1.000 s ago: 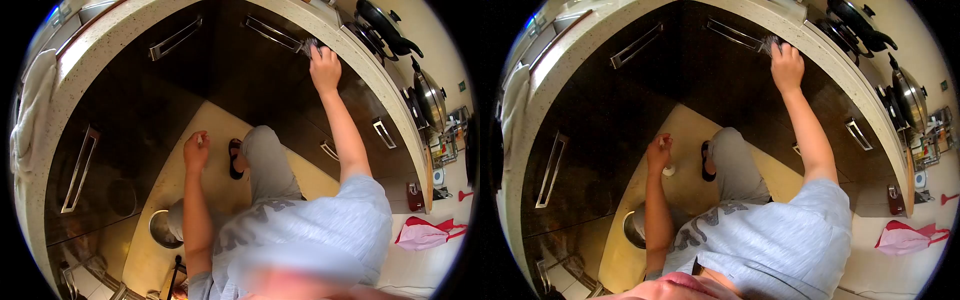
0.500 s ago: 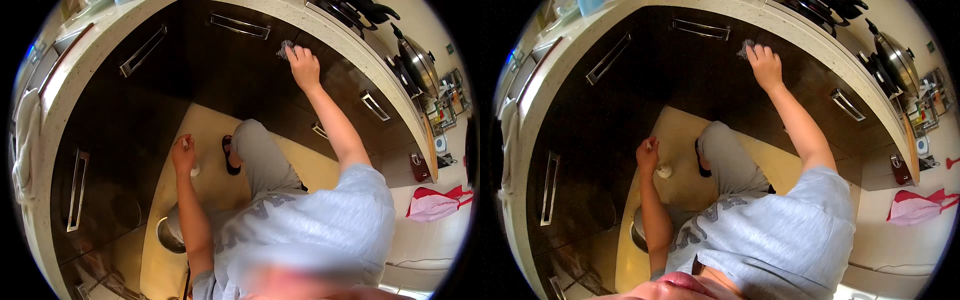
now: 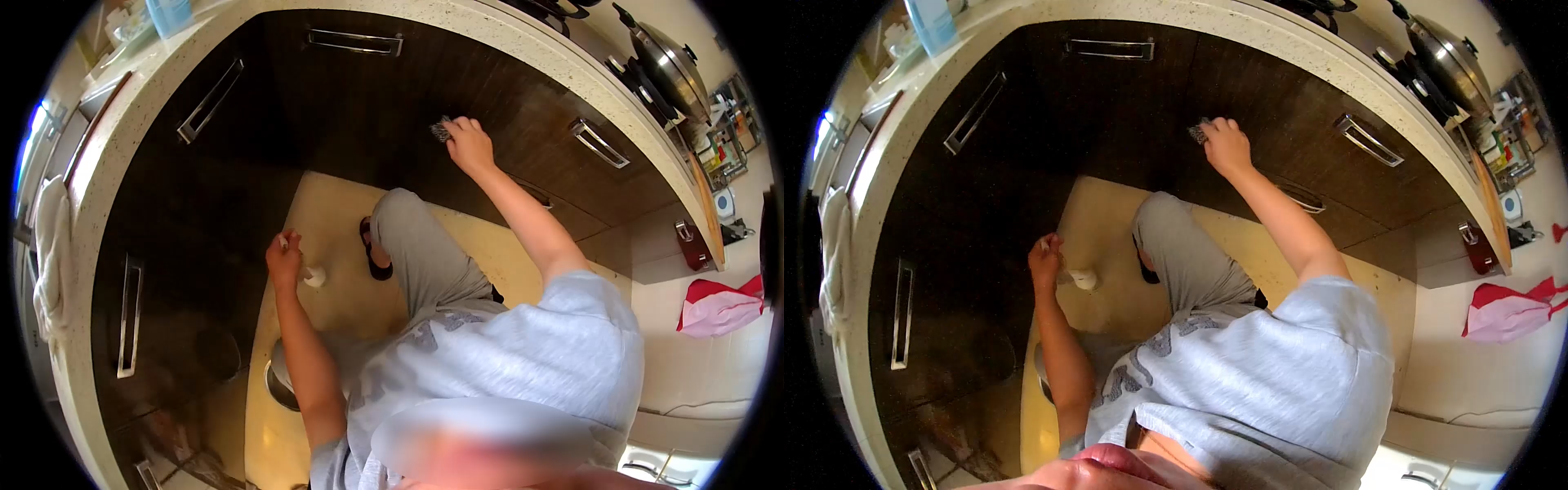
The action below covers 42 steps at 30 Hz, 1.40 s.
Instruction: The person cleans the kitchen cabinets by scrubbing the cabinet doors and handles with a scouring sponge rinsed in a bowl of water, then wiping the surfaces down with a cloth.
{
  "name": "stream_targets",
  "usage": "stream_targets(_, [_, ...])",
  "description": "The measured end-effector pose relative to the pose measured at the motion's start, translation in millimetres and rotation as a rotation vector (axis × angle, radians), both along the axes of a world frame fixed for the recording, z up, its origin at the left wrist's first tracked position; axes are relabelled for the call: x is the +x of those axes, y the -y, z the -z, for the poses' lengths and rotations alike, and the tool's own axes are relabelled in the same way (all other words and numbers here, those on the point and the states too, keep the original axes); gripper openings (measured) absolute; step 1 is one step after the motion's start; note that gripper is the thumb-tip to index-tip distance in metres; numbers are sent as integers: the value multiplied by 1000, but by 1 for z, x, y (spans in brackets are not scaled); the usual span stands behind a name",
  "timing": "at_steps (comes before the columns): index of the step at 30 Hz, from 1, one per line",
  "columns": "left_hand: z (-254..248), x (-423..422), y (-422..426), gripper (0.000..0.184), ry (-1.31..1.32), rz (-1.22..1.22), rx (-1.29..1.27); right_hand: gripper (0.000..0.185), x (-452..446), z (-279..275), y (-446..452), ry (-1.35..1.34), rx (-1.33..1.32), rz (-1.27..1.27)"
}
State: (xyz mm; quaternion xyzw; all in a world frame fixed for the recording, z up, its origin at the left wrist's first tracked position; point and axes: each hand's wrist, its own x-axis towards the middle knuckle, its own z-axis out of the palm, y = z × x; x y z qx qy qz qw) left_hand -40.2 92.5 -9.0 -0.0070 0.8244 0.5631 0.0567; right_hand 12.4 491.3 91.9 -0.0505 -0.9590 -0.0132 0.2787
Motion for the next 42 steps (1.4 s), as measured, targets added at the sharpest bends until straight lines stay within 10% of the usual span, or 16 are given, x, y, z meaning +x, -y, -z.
stream_targets(7, [-42, 29, -10, 31, 126, 83, 424, 39, 12, -9, 85, 129, -794, -264])
stream_targets(11, [-94, 90, -19, 49, 89, -1, 533, 35, 17, -6, 197, 702, -1450, -592])
stream_targets(20, [30, 275, 120, 67, 205, -1159, 675, 39, 75, 23, 307, 1092, -1005, -1097])
stream_targets(29, [195, 302, 207, 68, 415, -1276, 712, 39, 43, 65, 291, 1062, -966, -802])
stream_targets(38, [324, 281, 237, 46, 653, -1137, -331, 39, 7, 102, 263, 1048, -793, -666])
stream_targets(42, [311, 263, 222, 27, 489, -1292, 169, 38, 2, 114, 251, 1092, -673, -660])
